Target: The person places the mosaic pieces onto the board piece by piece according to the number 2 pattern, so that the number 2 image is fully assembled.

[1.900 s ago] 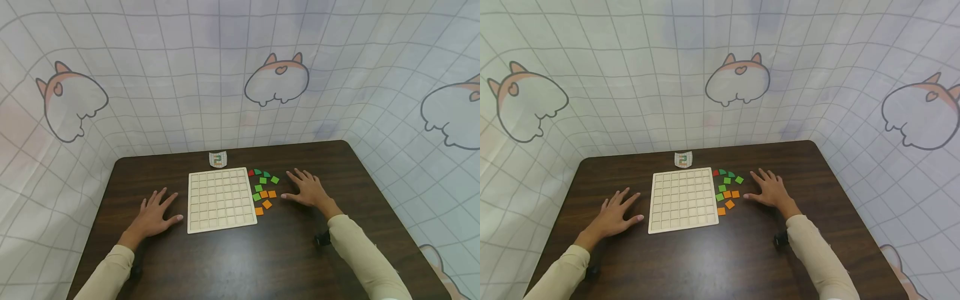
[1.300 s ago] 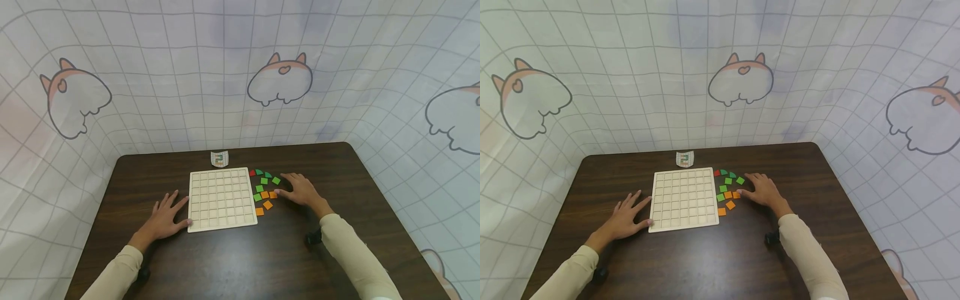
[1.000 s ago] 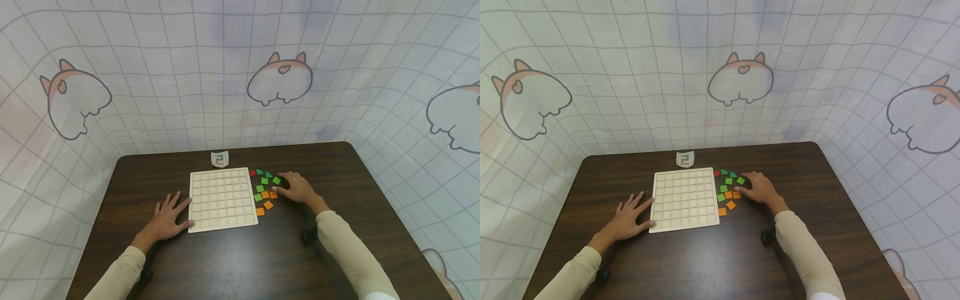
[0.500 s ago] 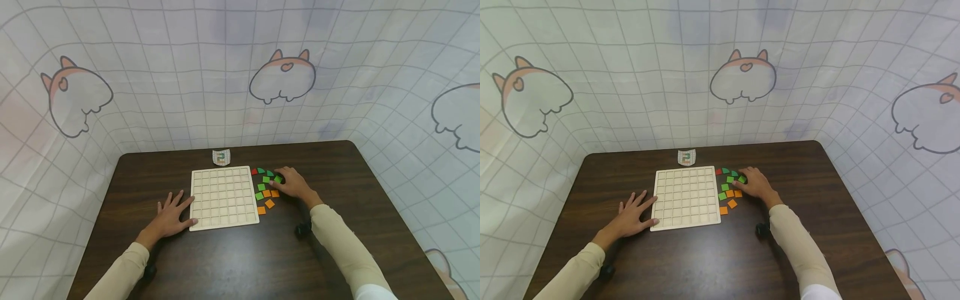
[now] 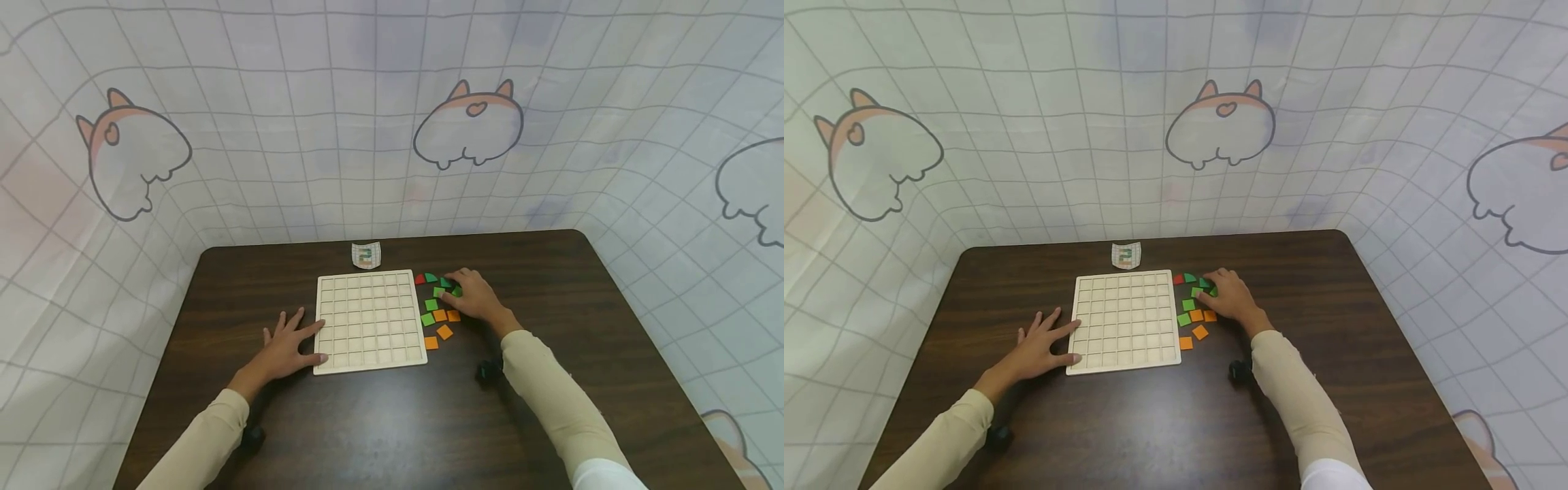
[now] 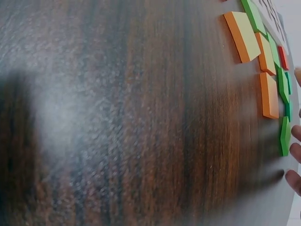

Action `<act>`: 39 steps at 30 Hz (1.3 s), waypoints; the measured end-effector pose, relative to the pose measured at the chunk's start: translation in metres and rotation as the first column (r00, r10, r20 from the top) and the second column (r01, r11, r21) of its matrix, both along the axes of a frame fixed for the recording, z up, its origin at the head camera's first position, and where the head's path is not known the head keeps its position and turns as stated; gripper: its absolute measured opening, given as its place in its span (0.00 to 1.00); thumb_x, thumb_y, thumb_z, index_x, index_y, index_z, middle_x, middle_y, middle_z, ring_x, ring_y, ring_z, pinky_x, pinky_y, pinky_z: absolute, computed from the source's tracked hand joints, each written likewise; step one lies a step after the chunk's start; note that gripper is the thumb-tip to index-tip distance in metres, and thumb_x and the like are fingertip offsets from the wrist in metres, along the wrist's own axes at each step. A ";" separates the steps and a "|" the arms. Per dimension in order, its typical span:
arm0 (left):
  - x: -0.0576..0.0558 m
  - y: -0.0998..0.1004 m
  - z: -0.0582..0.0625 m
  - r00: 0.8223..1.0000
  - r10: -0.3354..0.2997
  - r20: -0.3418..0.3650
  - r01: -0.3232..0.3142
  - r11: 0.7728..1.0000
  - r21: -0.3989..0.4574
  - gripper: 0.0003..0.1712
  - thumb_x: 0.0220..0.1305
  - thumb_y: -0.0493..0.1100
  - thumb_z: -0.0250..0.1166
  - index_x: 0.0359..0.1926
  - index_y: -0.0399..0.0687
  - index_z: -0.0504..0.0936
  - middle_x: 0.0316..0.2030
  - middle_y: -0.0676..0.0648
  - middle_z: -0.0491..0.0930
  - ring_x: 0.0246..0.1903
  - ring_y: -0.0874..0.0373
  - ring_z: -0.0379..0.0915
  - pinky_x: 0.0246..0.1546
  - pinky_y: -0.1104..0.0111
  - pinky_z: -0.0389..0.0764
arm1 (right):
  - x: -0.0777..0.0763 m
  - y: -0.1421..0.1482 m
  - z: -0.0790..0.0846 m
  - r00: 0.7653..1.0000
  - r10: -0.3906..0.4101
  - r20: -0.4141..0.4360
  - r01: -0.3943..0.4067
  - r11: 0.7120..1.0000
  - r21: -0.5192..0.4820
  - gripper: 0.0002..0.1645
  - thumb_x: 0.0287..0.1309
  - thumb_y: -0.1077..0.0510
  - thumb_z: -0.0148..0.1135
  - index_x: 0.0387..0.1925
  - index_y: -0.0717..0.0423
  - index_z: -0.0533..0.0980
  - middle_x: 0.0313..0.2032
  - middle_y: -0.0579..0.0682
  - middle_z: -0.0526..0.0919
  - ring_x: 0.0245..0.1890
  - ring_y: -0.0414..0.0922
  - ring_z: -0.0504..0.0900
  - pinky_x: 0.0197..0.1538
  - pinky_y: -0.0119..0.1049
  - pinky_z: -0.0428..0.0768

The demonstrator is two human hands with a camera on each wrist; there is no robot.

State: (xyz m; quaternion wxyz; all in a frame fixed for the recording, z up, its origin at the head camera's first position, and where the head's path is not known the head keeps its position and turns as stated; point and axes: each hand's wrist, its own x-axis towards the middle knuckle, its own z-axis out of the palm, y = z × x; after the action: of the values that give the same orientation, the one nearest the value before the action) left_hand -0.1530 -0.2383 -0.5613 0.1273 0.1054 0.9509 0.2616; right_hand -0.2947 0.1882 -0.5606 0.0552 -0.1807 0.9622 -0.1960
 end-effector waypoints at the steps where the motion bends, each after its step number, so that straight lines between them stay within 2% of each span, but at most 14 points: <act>1: -0.001 0.001 0.000 1.000 0.004 0.008 -0.004 1.000 0.006 0.48 0.60 0.66 0.69 0.76 0.57 0.64 0.78 0.31 0.43 0.74 0.21 0.26 0.58 0.19 0.32 | 0.000 0.000 0.000 1.000 0.000 -0.001 0.000 1.000 0.000 0.35 0.66 0.38 0.60 0.65 0.56 0.74 0.63 0.60 0.74 0.59 0.58 0.73 0.63 0.57 0.73; 17: -0.007 0.004 0.006 0.996 0.042 0.072 -0.045 0.998 0.043 0.51 0.54 0.62 0.75 0.75 0.54 0.65 0.78 0.29 0.43 0.73 0.18 0.25 0.56 0.18 0.32 | -0.004 -0.004 -0.002 1.000 -0.001 -0.005 0.001 1.000 -0.007 0.32 0.68 0.42 0.60 0.65 0.56 0.74 0.62 0.59 0.75 0.59 0.57 0.72 0.63 0.56 0.73; 23: -0.009 0.004 0.005 0.995 0.029 0.091 -0.033 0.999 0.042 0.51 0.55 0.61 0.75 0.76 0.56 0.64 0.78 0.30 0.41 0.72 0.18 0.22 0.55 0.18 0.31 | -0.008 -0.006 -0.003 1.000 -0.004 0.001 0.004 1.000 -0.012 0.31 0.69 0.43 0.60 0.65 0.56 0.74 0.62 0.59 0.74 0.58 0.57 0.72 0.61 0.55 0.74; 34: -0.009 0.004 0.006 0.994 0.027 0.104 -0.032 0.998 0.047 0.50 0.56 0.60 0.74 0.76 0.55 0.64 0.78 0.30 0.40 0.72 0.18 0.21 0.56 0.18 0.30 | -0.012 -0.010 -0.006 0.999 -0.005 -0.038 0.002 0.997 -0.076 0.27 0.69 0.47 0.63 0.62 0.58 0.77 0.59 0.62 0.76 0.60 0.61 0.74 0.63 0.58 0.73; 39: -0.008 0.005 0.007 0.993 0.033 0.109 -0.038 0.999 0.040 0.50 0.56 0.61 0.74 0.76 0.55 0.64 0.78 0.30 0.40 0.72 0.19 0.21 0.56 0.18 0.30 | -0.014 -0.005 -0.006 1.000 0.017 -0.001 -0.017 0.993 -0.117 0.25 0.71 0.52 0.60 0.63 0.59 0.76 0.59 0.62 0.75 0.60 0.61 0.73 0.62 0.59 0.72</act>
State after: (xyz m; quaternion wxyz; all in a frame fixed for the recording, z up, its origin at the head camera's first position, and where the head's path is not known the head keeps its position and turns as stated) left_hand -0.1614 -0.2331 -0.5544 0.1718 0.0768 0.9386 0.2890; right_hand -0.3087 0.1828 -0.5662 0.0462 -0.1920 0.9474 -0.2517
